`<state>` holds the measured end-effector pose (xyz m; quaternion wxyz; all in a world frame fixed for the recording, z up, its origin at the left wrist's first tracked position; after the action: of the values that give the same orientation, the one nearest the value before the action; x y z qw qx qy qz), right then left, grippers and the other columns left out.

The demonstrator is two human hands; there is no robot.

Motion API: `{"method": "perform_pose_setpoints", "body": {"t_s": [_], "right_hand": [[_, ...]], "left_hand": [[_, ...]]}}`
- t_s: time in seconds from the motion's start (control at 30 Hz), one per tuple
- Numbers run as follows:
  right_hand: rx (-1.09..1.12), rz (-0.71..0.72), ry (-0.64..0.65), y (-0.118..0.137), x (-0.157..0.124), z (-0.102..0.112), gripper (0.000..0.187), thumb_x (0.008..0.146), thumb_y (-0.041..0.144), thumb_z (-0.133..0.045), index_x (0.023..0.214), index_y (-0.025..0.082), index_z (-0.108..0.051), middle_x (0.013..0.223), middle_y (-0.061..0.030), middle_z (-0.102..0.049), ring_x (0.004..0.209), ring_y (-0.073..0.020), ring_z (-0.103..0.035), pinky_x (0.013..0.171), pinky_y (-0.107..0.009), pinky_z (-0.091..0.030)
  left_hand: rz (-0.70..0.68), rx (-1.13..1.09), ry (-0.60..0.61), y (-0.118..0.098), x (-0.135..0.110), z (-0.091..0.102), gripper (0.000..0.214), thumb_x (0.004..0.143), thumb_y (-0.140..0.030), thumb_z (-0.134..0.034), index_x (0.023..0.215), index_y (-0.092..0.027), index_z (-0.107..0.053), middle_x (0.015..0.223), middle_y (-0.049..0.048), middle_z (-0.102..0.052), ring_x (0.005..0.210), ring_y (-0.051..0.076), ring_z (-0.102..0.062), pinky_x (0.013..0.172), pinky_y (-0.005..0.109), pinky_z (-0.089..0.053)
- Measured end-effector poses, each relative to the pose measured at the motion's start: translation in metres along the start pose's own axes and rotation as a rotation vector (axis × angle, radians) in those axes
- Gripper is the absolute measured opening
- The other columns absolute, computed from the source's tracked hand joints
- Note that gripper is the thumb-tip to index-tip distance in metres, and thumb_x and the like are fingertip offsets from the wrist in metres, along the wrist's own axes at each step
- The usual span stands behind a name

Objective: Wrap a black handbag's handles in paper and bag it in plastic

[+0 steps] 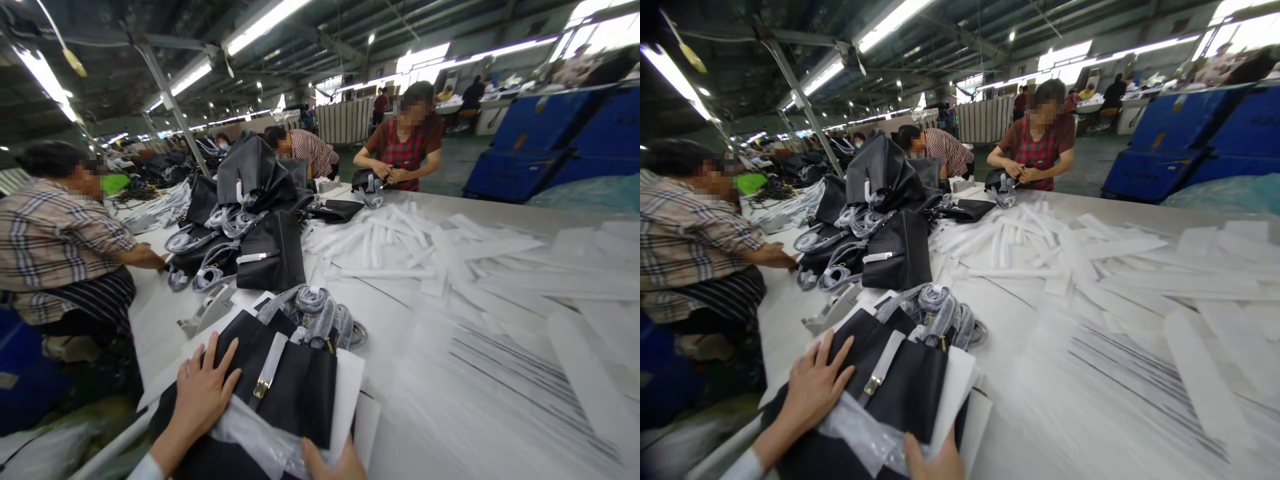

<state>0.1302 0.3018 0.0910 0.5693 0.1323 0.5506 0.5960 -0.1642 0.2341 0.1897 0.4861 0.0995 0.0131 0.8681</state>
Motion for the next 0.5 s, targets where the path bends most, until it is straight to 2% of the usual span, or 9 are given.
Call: {"method": "perform_pose_setpoints", "body": {"t_s": [0.1, 0.2, 0.33, 0.4, 0.47, 0.5], "right_hand": [[-0.084, 0.01, -0.012, 0.001, 0.001, -0.01, 0.065, 0.074, 0.049, -0.056, 0.126, 0.012, -0.051, 0.108, -0.0169, -0.07, 0.105, -0.037, -0.063, 0.087, -0.042, -0.05], [-0.066, 0.047, -0.021, 0.006, 0.001, -0.014, 0.065, 0.075, 0.049, -0.056, 0.129, 0.014, -0.049, 0.112, -0.0166, -0.068, 0.109, -0.036, -0.062, 0.09, -0.041, -0.049], [0.013, 0.097, 0.019, 0.014, -0.002, -0.009, 0.066, 0.075, 0.048, -0.057, 0.129, 0.012, -0.048, 0.111, -0.0164, -0.069, 0.108, -0.0356, -0.062, 0.09, -0.041, -0.048], [0.118, 0.171, 0.071, 0.023, -0.005, -0.001, 0.066, 0.076, 0.05, -0.056, 0.129, 0.012, -0.047, 0.109, -0.0141, -0.069, 0.104, -0.0327, -0.064, 0.088, -0.04, -0.049], [0.222, 0.264, 0.06, 0.033, -0.008, 0.018, 0.073, 0.076, 0.056, -0.055, 0.133, 0.013, -0.043, 0.115, -0.0124, -0.067, 0.105, -0.0291, -0.063, 0.09, -0.037, -0.048], [0.242, 0.289, 0.013, 0.036, -0.009, 0.033, 0.077, 0.076, 0.06, -0.054, 0.135, 0.012, -0.041, 0.12, -0.0128, -0.065, 0.108, -0.0283, -0.061, 0.092, -0.036, -0.047]], "left_hand": [[0.058, 0.014, -0.018, 0.011, -0.006, -0.03, 0.054, 0.091, -0.043, -0.039, 0.144, -0.035, -0.034, 0.158, 0.0109, -0.017, 0.128, 0.038, -0.039, 0.098, 0.055, -0.037], [0.053, 0.019, -0.049, 0.019, -0.015, -0.039, 0.055, 0.091, -0.045, -0.038, 0.145, -0.035, -0.031, 0.157, 0.0096, -0.017, 0.128, 0.035, -0.039, 0.099, 0.051, -0.038], [0.044, -0.006, -0.048, 0.024, -0.007, -0.03, 0.054, 0.092, -0.048, -0.035, 0.144, -0.036, -0.031, 0.156, 0.0096, -0.022, 0.127, 0.034, -0.043, 0.099, 0.052, -0.038], [0.026, -0.087, -0.035, 0.028, 0.004, -0.016, 0.061, 0.091, -0.051, -0.033, 0.147, -0.03, -0.025, 0.153, 0.0113, -0.03, 0.126, 0.033, -0.045, 0.101, 0.05, -0.038], [0.011, -0.189, -0.006, 0.037, 0.016, -0.001, 0.069, 0.089, -0.057, -0.035, 0.147, -0.021, -0.025, 0.145, 0.0143, -0.042, 0.124, 0.032, -0.048, 0.102, 0.045, -0.038], [0.012, -0.229, 0.026, 0.043, 0.022, 0.005, 0.071, 0.087, -0.06, -0.036, 0.143, -0.017, -0.031, 0.138, 0.0156, -0.05, 0.12, 0.031, -0.052, 0.101, 0.043, -0.039]]}}
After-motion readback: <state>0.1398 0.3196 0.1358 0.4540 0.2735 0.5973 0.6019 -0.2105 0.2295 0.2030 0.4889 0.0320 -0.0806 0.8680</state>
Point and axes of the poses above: each hand's wrist, its own x-axis towards the middle knuckle, its own z-axis out of the back of the hand, y = z × x, the point moved 10 cm from there along x, towards the middle knuckle
